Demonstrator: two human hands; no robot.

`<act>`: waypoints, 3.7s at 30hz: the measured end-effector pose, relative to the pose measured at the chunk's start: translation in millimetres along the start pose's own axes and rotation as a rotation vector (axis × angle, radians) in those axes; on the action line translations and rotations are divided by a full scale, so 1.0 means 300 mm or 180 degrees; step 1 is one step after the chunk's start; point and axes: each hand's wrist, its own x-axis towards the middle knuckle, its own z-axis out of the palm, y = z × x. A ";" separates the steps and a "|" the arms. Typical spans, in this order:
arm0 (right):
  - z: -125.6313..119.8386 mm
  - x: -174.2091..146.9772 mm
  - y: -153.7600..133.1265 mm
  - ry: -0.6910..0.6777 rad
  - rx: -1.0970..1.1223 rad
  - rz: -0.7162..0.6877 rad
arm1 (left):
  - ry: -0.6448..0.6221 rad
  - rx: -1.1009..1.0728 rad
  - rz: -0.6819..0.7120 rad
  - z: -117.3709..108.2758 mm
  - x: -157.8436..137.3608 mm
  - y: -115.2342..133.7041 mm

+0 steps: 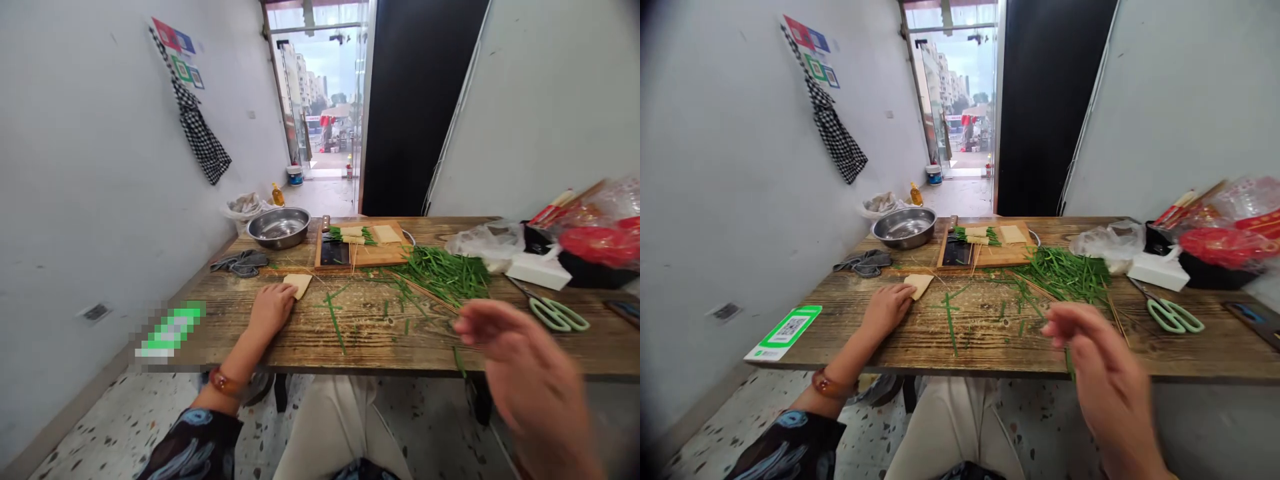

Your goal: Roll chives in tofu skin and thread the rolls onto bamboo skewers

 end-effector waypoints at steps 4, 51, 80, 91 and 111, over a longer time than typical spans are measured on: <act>0.145 0.042 0.128 -0.0505 -0.0497 -0.0061 | 0.0034 0.0175 -0.0032 -0.010 0.020 -0.017; 0.066 0.370 0.335 -0.1301 -0.1711 -0.0249 | -0.0432 -0.0852 0.1081 0.071 0.031 0.565; -0.185 0.555 0.577 -0.0456 -0.3704 0.1113 | -0.0117 -0.0982 0.1122 0.102 0.031 0.539; -0.210 0.607 0.510 0.0301 -0.3197 0.0759 | -0.0102 -0.1004 0.1144 0.096 0.033 0.539; -0.131 0.575 0.497 -0.0560 -0.3354 0.0213 | -0.0159 -0.0979 0.1113 0.091 0.039 0.541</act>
